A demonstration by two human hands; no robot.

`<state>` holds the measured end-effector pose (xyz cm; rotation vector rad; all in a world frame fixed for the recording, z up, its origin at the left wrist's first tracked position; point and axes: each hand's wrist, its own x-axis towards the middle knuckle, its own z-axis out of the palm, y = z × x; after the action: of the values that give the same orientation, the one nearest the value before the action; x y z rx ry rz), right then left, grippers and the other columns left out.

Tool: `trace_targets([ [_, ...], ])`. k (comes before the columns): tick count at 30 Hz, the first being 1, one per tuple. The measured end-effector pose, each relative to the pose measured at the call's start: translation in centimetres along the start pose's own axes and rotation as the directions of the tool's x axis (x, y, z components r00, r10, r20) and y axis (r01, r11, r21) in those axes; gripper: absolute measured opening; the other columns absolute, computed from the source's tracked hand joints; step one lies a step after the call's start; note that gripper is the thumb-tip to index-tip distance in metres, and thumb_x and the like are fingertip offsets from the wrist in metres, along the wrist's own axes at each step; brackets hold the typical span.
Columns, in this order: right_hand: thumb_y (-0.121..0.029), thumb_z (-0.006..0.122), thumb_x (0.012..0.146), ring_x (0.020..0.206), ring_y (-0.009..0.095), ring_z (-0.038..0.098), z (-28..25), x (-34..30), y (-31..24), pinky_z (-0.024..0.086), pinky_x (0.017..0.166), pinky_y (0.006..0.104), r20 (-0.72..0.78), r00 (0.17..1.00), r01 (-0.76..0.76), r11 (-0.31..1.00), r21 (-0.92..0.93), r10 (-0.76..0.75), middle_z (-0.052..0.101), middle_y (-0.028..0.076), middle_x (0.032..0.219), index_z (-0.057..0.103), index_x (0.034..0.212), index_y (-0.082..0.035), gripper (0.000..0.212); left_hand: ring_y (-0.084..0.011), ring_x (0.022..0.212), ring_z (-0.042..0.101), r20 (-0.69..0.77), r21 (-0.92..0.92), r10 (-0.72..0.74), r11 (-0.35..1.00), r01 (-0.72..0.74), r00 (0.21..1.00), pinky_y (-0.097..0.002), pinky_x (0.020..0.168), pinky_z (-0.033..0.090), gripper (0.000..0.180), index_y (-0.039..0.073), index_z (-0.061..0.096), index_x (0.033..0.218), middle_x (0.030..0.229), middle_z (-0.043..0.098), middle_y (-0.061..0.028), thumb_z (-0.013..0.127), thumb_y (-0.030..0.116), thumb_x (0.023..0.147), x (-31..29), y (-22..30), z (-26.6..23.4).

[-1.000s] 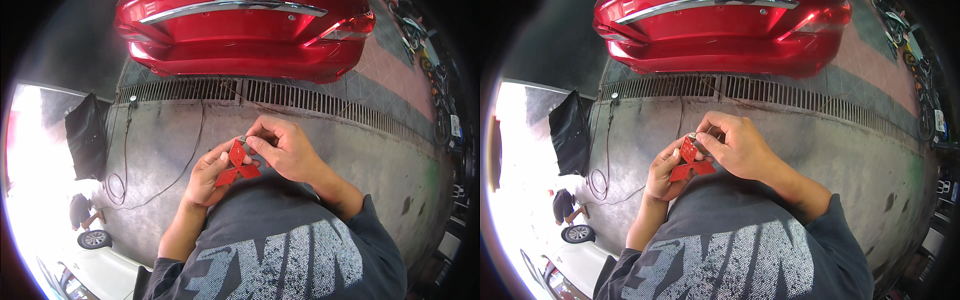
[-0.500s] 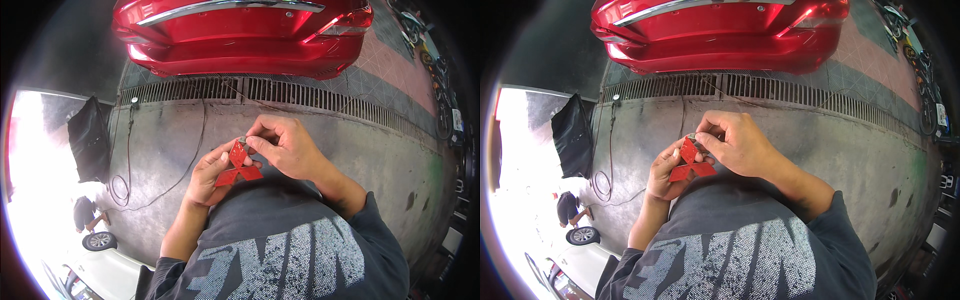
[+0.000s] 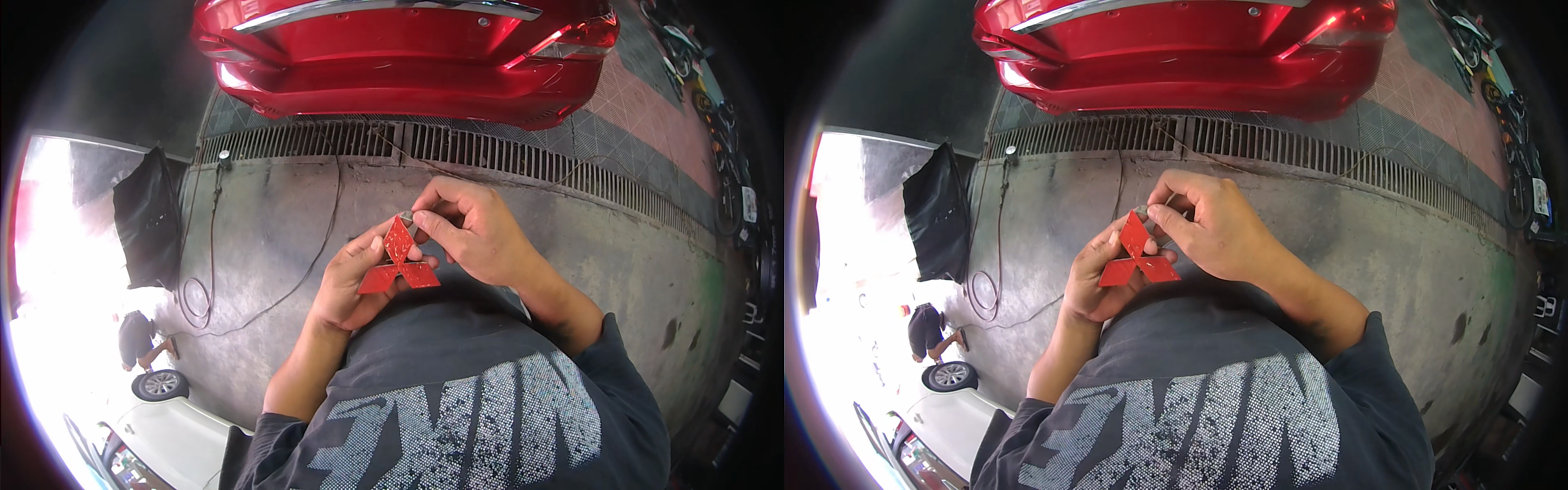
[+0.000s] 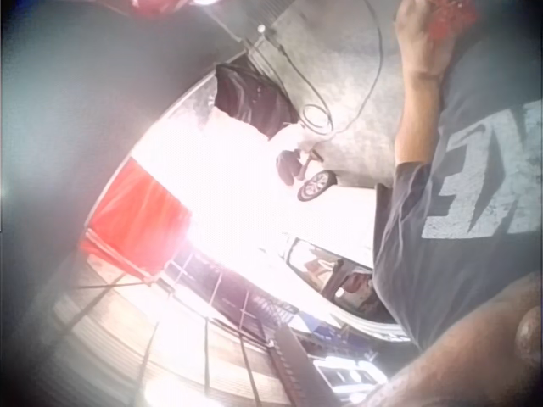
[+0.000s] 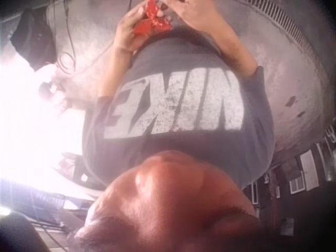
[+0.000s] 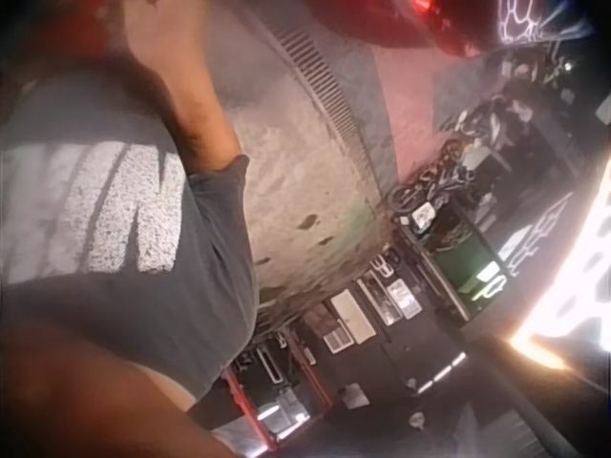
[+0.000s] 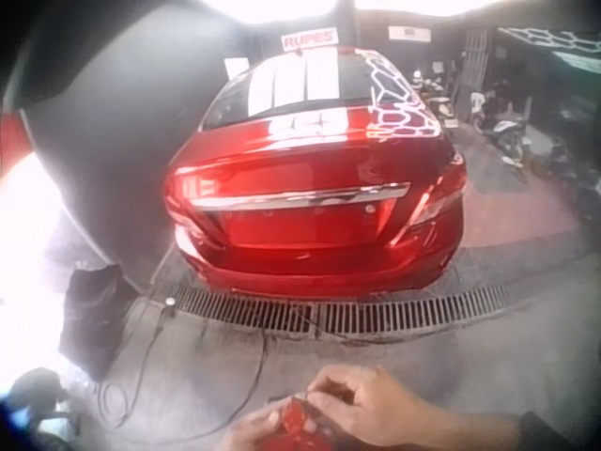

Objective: The person applies a chrome Mitsubishi emblem to the trunk of a red car using a small tool to press and smooth the edges. The person then handles a red emblem separately, adjusting it with the tool.

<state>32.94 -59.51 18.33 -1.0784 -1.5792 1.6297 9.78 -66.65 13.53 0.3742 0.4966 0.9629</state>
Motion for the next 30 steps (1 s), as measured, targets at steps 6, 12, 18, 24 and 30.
trace_targets([
  [6,-0.012,0.068,0.114,0.073,0.004,0.067,0.3,0.1,0.8,0.049,0.056,0.0233,0.013,0.997,0.072,0.997,0.018,-0.072,0.081,0.005,0.094,0.071,0.113,-0.002,0.01,-0.0421,0.134,0.072,-0.015,0.013,0.005,1.0,-0.005,1.0,-0.0555,0.117,0.057,0.07,-0.004,0.042,0.171,0.133,0.077,-0.0156,0.062,0.037,0.118,-0.3,0.1,0.1],
  [12,-0.008,0.068,0.113,0.075,0.007,0.068,0.2,-0.1,-0.4,0.052,0.064,0.0258,0.054,0.998,0.019,0.999,0.034,-0.021,0.082,0.007,0.093,0.071,0.111,-0.001,0.008,-0.0423,0.134,0.072,-0.024,0.077,0.009,0.997,-0.007,1.0,-0.0554,0.118,0.057,0.069,-0.005,0.043,0.171,0.133,0.077,-0.0158,0.062,0.036,0.118,-0.7,0.2,-0.1],
  [18,-0.002,0.067,0.111,0.088,0.012,0.08,0.2,-0.6,-1.9,0.063,0.081,0.03,0.091,0.995,-0.034,0.995,0.096,0.025,0.083,0.01,0.095,0.07,0.107,0.002,0.007,-0.0429,0.134,0.072,0.034,0.058,0.015,0.998,-0.017,0.999,-0.0563,0.116,0.058,0.07,-0.006,0.043,0.171,0.129,0.077,-0.0174,0.065,0.035,0.117,-1.1,0.3,-0.1],
  [24,-0.004,0.068,0.112,0.081,0.008,0.072,0.2,-0.8,-1.4,0.057,0.073,0.0273,0.084,0.996,0.026,0.997,0.068,-0.031,0.083,0.007,0.094,0.07,0.108,0.0,0.006,-0.0429,0.132,0.073,0.062,0.03,0.018,0.999,-0.02,0.998,-0.0575,0.116,0.058,0.071,-0.006,0.044,0.17,0.127,0.077,-0.0174,0.066,0.035,0.116,-1.2,0.3,-0.1],
  [30,-0.006,0.069,0.112,0.065,0.003,0.059,0.3,-0.9,-1.0,0.045,0.055,0.0233,0.087,0.994,0.062,0.996,0.063,-0.067,0.081,0.004,0.091,0.071,0.111,-0.001,0.005,-0.0424,0.132,0.073,0.075,0.021,0.013,1.0,-0.015,0.997,-0.0575,0.117,0.058,0.072,-0.006,0.043,0.171,0.127,0.077,-0.0162,0.066,0.036,0.116,-1.2,0.2,-0.2],
])
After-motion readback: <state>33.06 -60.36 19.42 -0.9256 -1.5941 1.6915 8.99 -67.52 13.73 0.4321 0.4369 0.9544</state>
